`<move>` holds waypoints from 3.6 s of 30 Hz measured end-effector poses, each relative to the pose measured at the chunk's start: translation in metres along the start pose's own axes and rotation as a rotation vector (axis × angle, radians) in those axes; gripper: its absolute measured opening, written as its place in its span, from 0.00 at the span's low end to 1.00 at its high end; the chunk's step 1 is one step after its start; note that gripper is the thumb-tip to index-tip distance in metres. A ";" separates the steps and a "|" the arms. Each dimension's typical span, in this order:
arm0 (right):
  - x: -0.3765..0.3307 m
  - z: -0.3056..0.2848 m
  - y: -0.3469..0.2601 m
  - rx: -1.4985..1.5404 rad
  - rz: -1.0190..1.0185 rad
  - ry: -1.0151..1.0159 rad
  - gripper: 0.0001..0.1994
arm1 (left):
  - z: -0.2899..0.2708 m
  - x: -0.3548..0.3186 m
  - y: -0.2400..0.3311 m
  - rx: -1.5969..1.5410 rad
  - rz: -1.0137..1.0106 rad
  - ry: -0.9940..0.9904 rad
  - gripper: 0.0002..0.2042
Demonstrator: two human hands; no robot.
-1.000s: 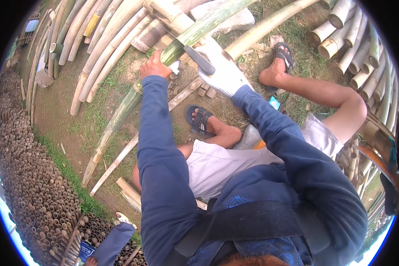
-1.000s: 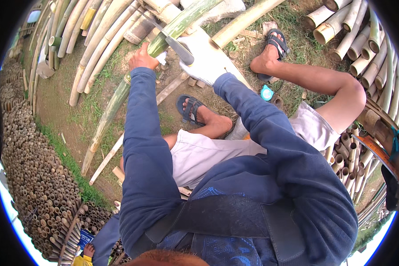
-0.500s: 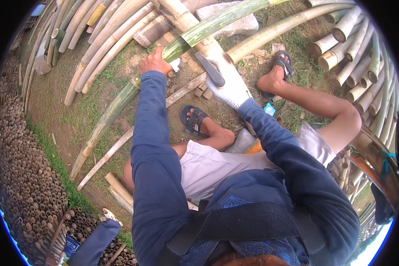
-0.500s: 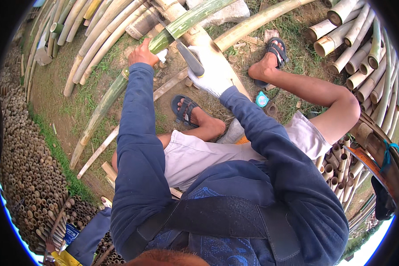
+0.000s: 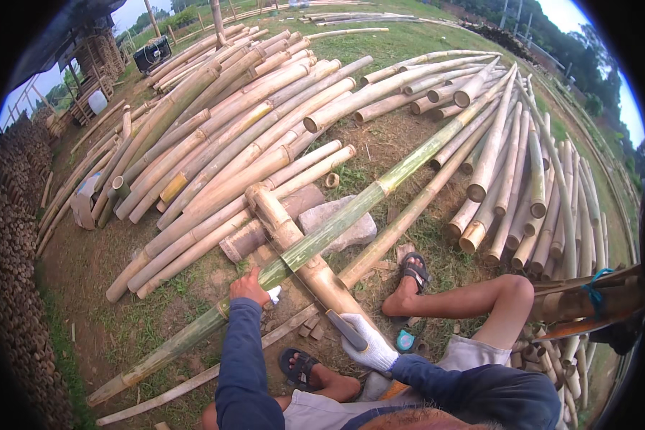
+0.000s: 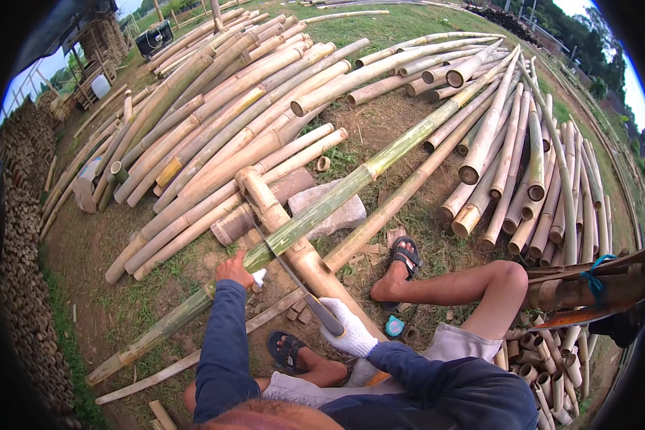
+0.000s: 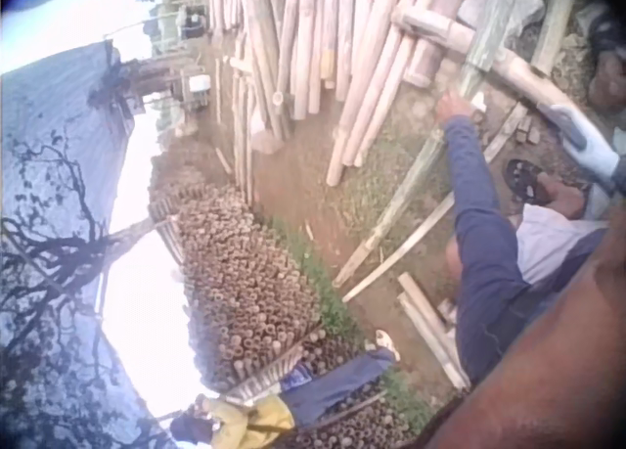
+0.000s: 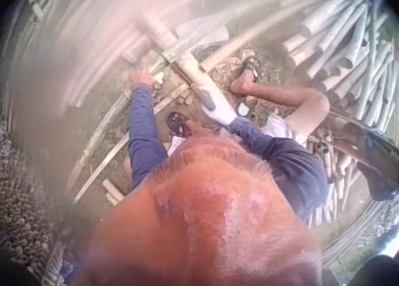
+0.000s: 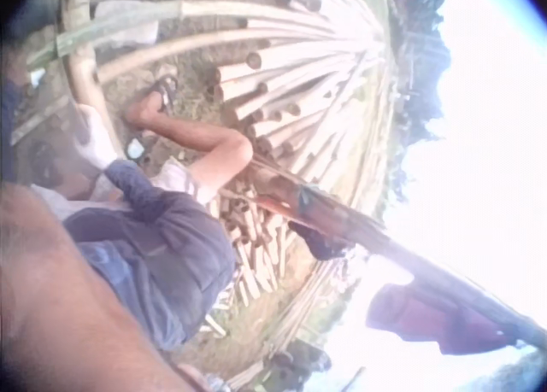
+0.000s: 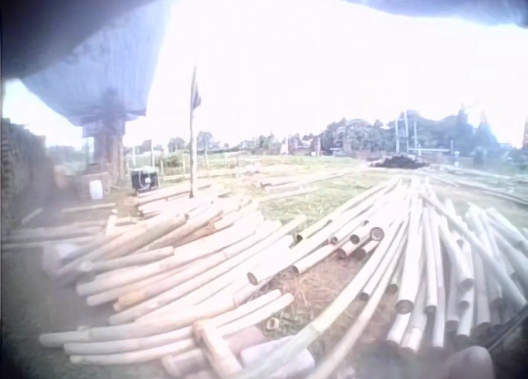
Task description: The person uses a machete to split a long bamboo pole lengthwise while seated on the ground. They hold the bamboo with their left hand and strike it repeatedly with the machete in their right hand, using their right foot to stabilize the pole.
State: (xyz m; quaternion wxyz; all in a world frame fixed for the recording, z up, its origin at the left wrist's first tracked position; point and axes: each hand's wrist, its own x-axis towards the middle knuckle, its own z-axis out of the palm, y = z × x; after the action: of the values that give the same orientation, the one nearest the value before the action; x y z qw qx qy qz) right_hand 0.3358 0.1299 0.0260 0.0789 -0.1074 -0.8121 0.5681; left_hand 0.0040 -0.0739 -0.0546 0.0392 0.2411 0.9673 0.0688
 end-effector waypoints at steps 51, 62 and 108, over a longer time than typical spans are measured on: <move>0.038 0.039 0.064 -0.036 -0.163 0.118 0.30 | -0.028 0.029 0.061 -0.041 0.070 -0.141 0.45; 0.014 0.030 0.048 -0.067 -0.092 0.126 0.30 | -0.039 0.027 0.078 -0.020 0.038 -0.228 0.35; -0.054 -0.008 0.030 -0.080 -0.013 0.093 0.32 | -0.028 0.018 0.077 -0.034 0.070 -0.102 0.34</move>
State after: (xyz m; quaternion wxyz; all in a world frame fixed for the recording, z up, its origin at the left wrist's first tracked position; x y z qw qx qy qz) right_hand 0.3929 0.1329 0.0004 0.1158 -0.1314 -0.8303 0.5291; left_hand 0.0202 -0.0016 -0.0159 0.0901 0.2772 0.9537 0.0741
